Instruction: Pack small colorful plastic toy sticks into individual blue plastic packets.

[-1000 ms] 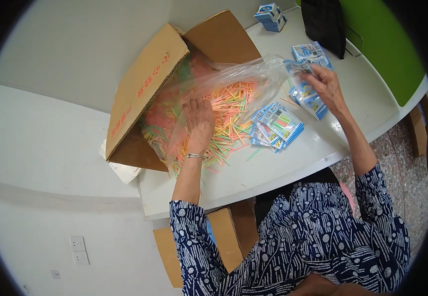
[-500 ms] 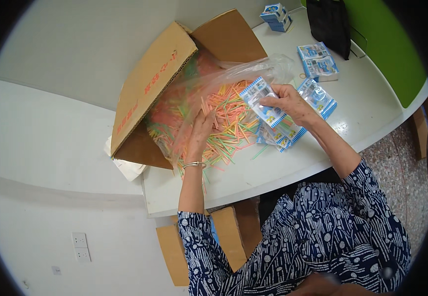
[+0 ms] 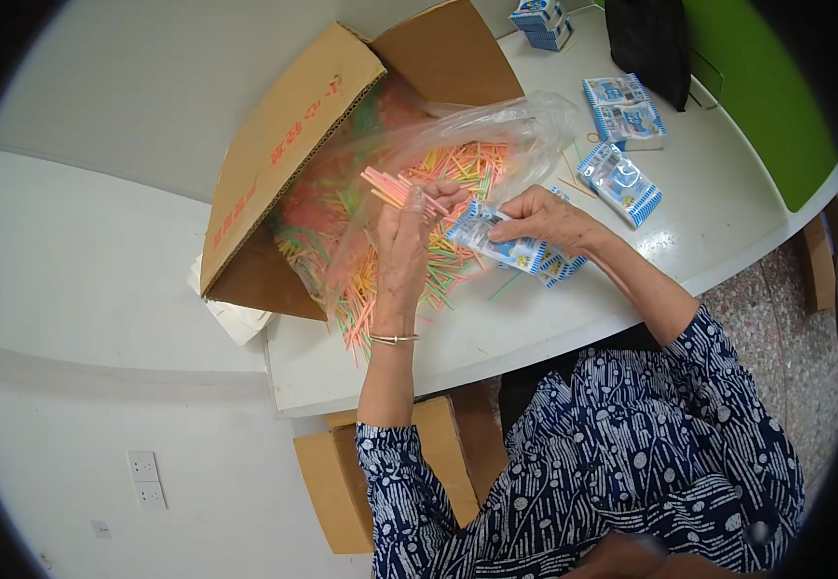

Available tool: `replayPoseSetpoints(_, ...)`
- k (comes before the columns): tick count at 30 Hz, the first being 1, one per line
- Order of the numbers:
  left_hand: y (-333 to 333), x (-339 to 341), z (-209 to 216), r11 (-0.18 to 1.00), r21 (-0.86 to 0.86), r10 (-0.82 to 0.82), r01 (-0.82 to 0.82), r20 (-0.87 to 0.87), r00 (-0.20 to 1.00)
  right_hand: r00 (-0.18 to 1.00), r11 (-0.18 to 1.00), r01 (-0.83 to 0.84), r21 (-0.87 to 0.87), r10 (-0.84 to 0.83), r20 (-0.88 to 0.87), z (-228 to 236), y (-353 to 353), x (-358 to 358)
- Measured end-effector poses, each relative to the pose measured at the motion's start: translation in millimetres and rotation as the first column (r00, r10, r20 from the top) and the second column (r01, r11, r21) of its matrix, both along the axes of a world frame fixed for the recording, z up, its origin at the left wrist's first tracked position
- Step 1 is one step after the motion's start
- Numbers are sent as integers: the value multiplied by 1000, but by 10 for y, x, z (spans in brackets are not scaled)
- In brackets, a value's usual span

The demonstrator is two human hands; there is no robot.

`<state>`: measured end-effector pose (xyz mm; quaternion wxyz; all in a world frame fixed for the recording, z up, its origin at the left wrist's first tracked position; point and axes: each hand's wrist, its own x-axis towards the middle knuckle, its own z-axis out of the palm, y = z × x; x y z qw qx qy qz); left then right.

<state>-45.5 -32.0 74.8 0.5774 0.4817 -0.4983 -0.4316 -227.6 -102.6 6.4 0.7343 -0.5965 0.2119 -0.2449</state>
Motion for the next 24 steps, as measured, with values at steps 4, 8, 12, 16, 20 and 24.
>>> replayPoseSetpoints(4, 46, -100, 10, 997, -21, -70, 73, 110, 992, 998, 997, -62, 36, 61, 18, 29, 36, -18)
replayPoseSetpoints(8, 91, -89, -33, 991, 64, -133, 121, 245, 961, 995, 994, -100, 33, 99, 18, -15, 15, -29)
replayPoseSetpoints(12, 102, -75, -150, 985, 50, -173, 166, 244, 954, 991, 990, -120, 74, 115, 70, -60, 49, 7)
replayPoseSetpoints(16, 144, -178, -139, 984, 58, -174, 166, 178, 969, 980, 990, -118, 76, 104, 172, 22, 121, -19)
replayPoseSetpoints(20, 137, -179, -193, 987, -11, -158, 162, 155, 975, 988, 982, -127, 138, 113, 109, -108, 85, -17)
replayPoseSetpoints(24, 164, -171, -212, 985, -27, -158, 168, 222, 962, 981, 979, -142, 146, 120, 151, -122, 98, -15)
